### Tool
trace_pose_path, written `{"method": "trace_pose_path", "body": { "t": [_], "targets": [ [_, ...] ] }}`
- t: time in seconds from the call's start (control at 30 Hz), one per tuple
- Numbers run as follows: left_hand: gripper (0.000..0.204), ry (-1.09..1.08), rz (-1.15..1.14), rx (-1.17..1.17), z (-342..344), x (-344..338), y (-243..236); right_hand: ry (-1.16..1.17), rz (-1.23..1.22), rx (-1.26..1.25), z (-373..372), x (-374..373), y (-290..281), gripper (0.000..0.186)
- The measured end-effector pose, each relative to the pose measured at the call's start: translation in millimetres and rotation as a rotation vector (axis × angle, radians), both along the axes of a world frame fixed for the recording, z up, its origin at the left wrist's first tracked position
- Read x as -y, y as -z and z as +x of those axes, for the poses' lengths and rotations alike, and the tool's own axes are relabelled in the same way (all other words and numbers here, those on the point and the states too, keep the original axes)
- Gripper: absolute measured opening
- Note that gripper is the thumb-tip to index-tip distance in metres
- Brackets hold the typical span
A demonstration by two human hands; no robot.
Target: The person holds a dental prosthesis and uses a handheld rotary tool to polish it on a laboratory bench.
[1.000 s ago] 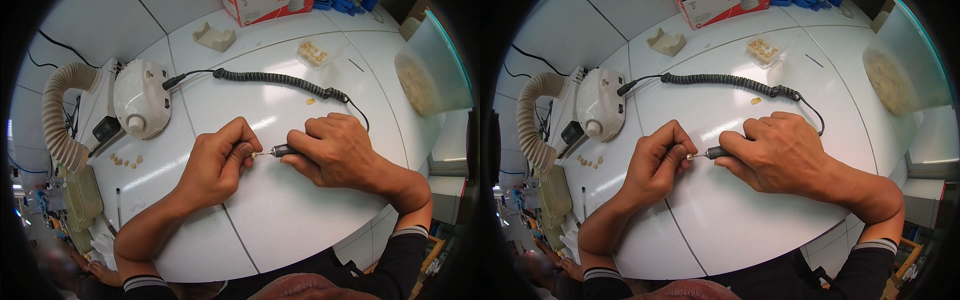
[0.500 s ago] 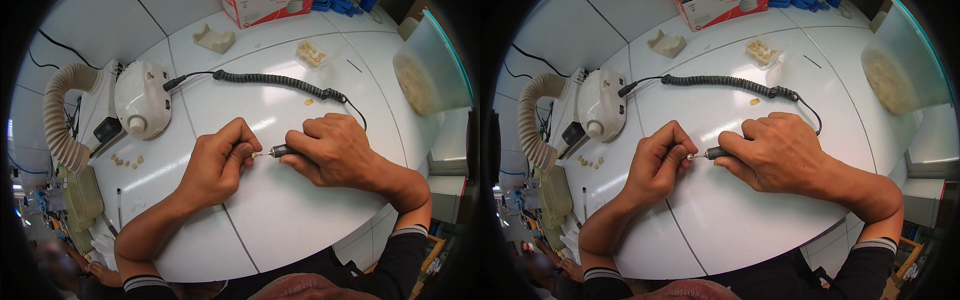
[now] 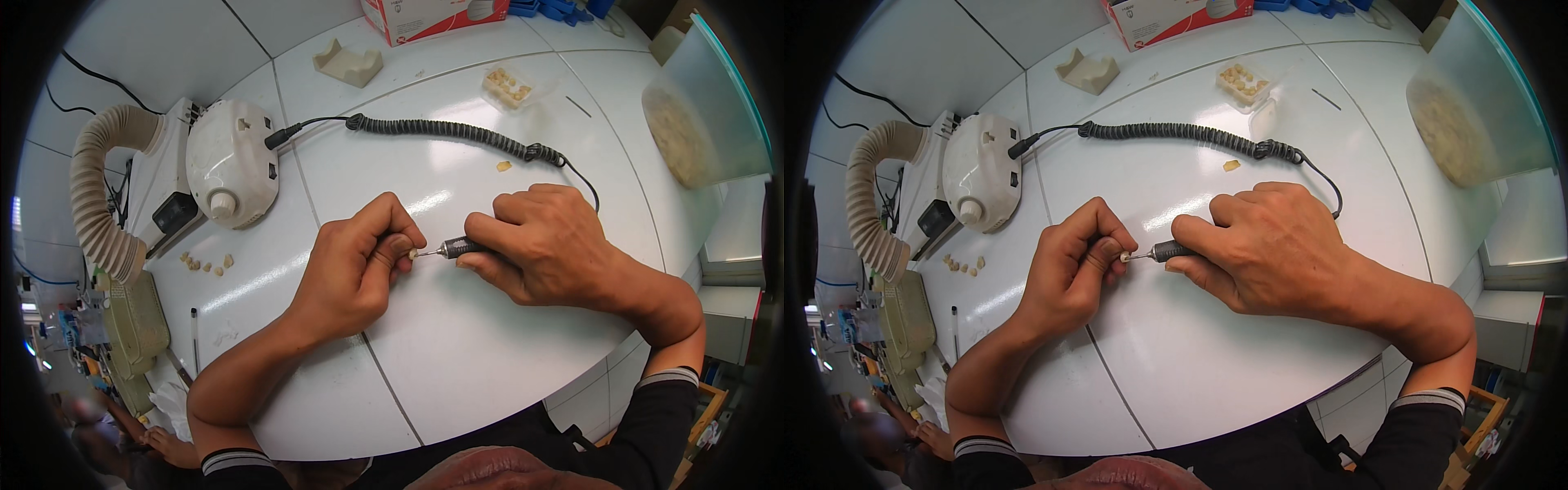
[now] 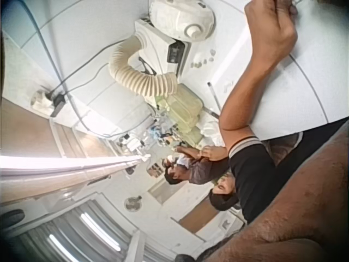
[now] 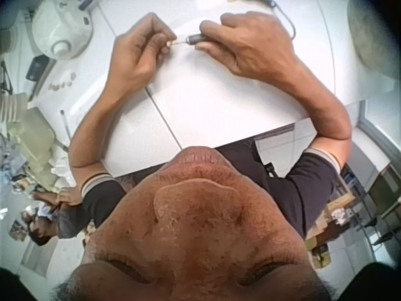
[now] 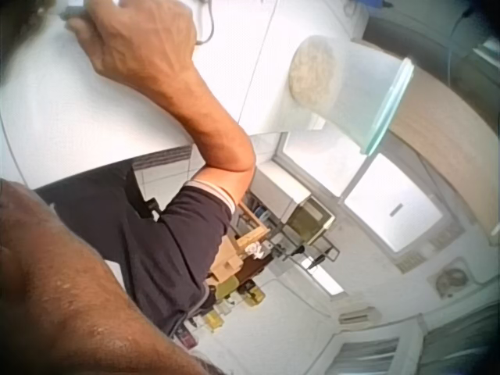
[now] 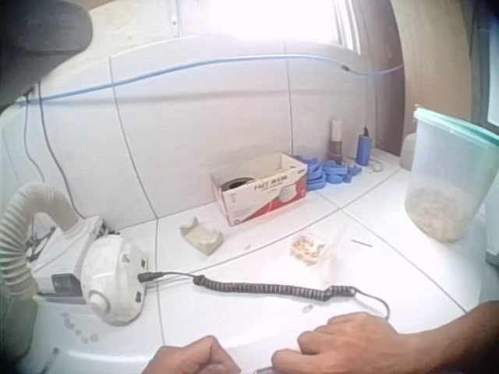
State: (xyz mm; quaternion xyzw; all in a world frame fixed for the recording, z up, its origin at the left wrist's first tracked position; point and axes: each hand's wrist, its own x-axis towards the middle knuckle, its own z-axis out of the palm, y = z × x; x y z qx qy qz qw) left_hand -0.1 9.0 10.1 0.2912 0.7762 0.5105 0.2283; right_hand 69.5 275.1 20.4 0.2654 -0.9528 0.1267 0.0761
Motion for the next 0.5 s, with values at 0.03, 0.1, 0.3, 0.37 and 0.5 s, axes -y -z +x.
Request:
{"method": "trace_pose_path", "body": {
  "t": [0.03,0.1,0.3,0.37,0.5],
  "targets": [
    [0.016,0.009,0.005,-0.011,0.0,0.1,0.0,0.0,0.0,0.0,0.2,0.1,0.4,0.033],
    [0.016,0.007,0.003,-0.01,-0.5,0.5,-1.5,0.012,0.002,-0.008,1.0,1.1,1.6,0.033],
    [0.016,-0.007,0.014,0.011,-1.3,-1.9,0.9,0.033,-0.004,-0.009,1.6,0.2,1.8,0.033],
    [0.017,-0.008,0.019,0.008,0.1,-0.8,2.0,0.017,-0.014,-0.012,0.9,-0.4,-0.1,0.032],
    [0.01,-0.037,0.091,0.054,-0.3,3.2,14.6,0.015,-0.058,0.065,-1.5,-1.8,-4.8,0.03]
  ]
}}
